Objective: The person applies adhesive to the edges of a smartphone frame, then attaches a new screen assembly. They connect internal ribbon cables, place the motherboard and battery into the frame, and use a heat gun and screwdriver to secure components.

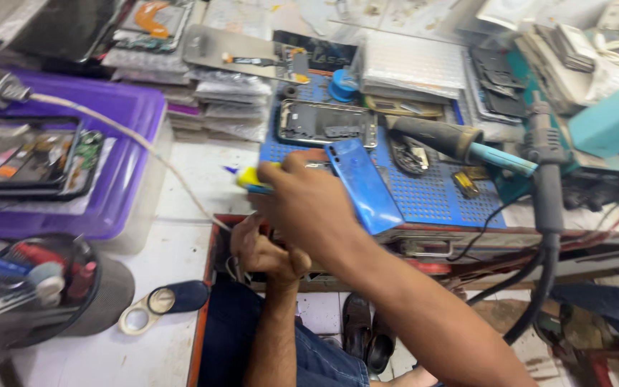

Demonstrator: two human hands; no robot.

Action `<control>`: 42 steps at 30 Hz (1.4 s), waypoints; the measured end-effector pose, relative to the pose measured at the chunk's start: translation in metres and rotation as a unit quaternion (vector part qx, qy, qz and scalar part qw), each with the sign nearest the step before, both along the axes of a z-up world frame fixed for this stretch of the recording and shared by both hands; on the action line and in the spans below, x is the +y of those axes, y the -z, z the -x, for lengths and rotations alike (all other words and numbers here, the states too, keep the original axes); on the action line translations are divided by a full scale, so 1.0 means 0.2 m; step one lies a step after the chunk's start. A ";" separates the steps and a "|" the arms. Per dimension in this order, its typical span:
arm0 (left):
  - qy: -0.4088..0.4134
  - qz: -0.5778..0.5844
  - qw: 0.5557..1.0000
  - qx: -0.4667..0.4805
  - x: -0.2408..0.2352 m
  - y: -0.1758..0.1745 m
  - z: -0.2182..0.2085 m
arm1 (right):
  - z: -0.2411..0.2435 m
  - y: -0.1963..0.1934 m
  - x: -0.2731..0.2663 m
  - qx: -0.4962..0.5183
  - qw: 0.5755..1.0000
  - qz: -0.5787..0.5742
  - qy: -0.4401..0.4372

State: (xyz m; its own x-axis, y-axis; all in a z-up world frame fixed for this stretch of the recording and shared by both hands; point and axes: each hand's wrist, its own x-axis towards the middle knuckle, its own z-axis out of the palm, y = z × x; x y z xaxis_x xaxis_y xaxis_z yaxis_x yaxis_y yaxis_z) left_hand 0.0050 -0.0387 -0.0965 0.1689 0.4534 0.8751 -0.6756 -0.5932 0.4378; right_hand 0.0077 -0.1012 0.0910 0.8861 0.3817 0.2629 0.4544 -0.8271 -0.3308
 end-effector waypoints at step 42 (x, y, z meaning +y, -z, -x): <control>0.226 -0.566 0.647 0.458 -0.66 -0.86 -0.61 | -0.09 0.70 -1.13 -0.301 0.746 -0.554 0.216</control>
